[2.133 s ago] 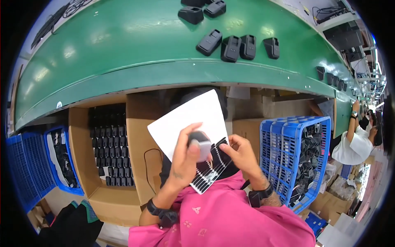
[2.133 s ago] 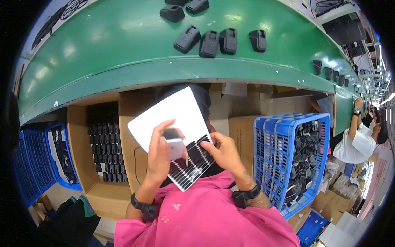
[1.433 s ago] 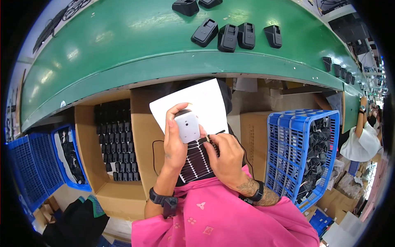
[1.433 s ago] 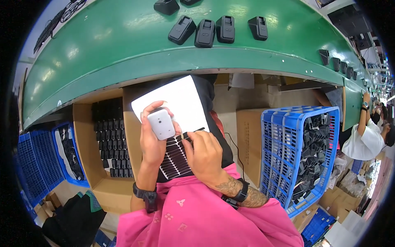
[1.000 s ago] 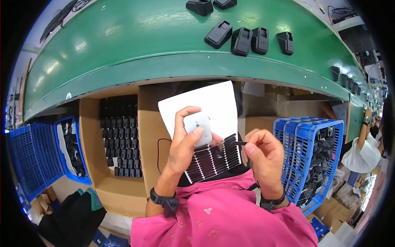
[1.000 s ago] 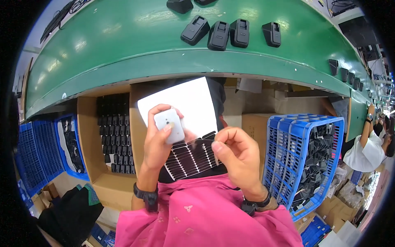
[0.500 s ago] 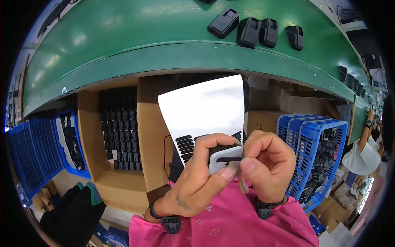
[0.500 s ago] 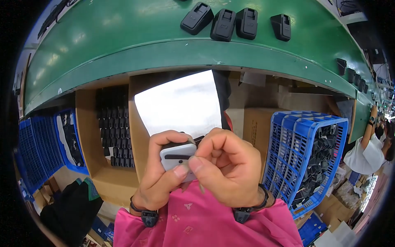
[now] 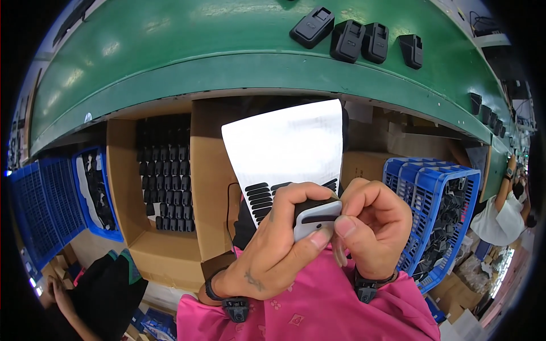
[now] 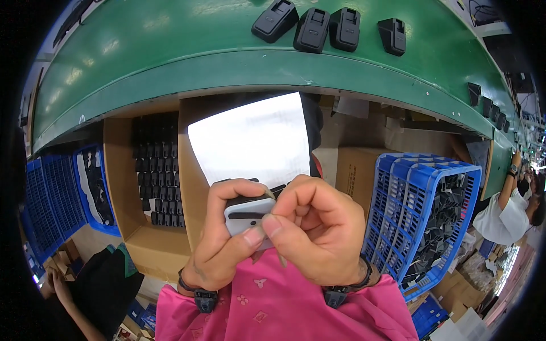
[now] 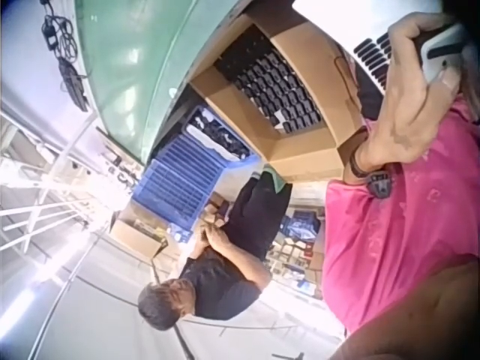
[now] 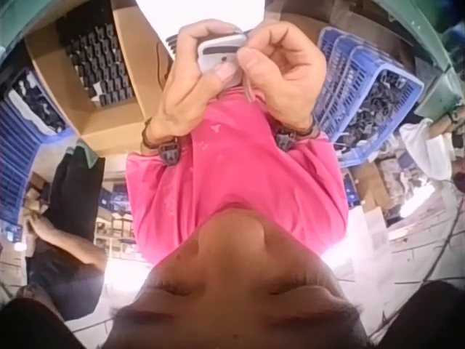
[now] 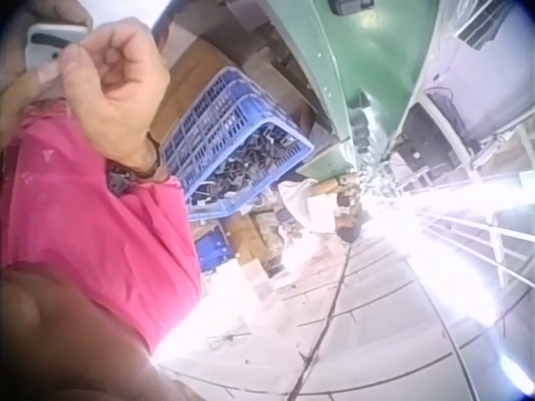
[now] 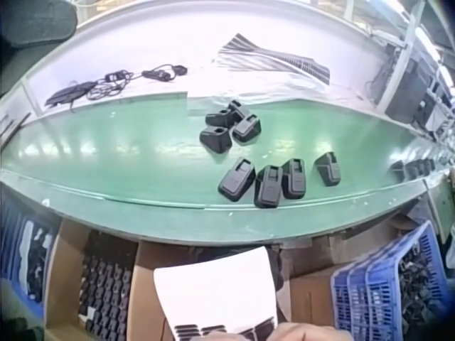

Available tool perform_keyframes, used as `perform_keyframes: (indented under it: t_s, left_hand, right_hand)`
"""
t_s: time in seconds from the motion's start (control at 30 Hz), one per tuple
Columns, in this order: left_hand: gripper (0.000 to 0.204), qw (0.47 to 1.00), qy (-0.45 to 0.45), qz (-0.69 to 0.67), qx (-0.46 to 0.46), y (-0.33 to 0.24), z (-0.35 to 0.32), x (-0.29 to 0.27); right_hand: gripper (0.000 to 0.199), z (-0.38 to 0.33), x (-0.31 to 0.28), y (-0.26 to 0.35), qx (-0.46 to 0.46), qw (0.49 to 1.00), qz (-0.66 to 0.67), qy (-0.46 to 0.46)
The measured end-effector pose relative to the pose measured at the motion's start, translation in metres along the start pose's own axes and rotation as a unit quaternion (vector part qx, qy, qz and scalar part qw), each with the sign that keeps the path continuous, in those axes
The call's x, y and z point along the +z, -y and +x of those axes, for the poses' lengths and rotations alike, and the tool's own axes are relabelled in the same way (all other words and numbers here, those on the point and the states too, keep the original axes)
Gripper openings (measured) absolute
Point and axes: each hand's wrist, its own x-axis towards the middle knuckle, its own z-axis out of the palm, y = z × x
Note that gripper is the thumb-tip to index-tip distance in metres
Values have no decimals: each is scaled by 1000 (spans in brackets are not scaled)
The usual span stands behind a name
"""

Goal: The person peels black stickers from a sheet and applies them to white devices before placing the devices into a cardboard box. They then cover the items in the box with a newspaper and pick up more devices from a conveyor belt to repeat the process.

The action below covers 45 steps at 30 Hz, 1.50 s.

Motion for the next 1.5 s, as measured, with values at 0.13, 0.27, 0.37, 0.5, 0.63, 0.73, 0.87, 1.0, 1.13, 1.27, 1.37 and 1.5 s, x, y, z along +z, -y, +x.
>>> perform_keyframes:
  t_s: [0.13, 0.27, 0.37, 0.5, 0.63, 0.73, 0.87, 1.0, 1.13, 1.27, 1.37, 1.5]
  left_hand:
    - [43, 1000, -2, 3, 1, 0, 0, 0]
    - [43, 1000, -4, -16, -21, 0, -1, 0]
    - [43, 1000, -6, 5, -8, 0, -1, 0]
    - [43, 1000, -13, 1, -20, 0, -2, 1]
    - [42, 1000, -23, -1, -2, 1, -3, 2]
    - [41, 999, -27, 27, 37, 4, -3, 1]
    - [41, 999, -24, 22, 44, 4, -2, 2]
    - [40, 999, -31, 4, 38, 5, -3, 3]
    - [40, 999, -44, -25, -5, 3, -4, 4]
    - [40, 997, -48, 18, 59, 8, -2, 3]
    - [40, 994, -54, 27, 86, 10, 0, 3]
    - [41, 994, -63, -13, 87, 12, -1, 2]
  right_hand:
    - [8, 0, 0, 0, 2, 1000, 0, 0]
    - [8, 0, 3, 1, 1, 1000, -2, -4]
    - [15, -1, 9, 5, 59, 997, -18, -52]
    - [12, -2, 5, -3, 13, 999, -8, -29]
    - [10, -2, 5, -3, 10, 1000, 15, -22]
    - [10, -1, 3, -5, -5, 1000, -14, -12]
    - [10, -1, 2, -9, -31, 999, -27, -10]
    - [10, -1, 4, -9, -37, 999, -32, -23]
    - [14, -2, 9, -4, 12, 998, -39, -49]
    - [14, -1, 10, -7, -11, 997, -56, -49]
    - [14, -1, 11, -7, -17, 997, -61, -44]
    - [14, 2, 7, -9, 10, 998, 4, -55]
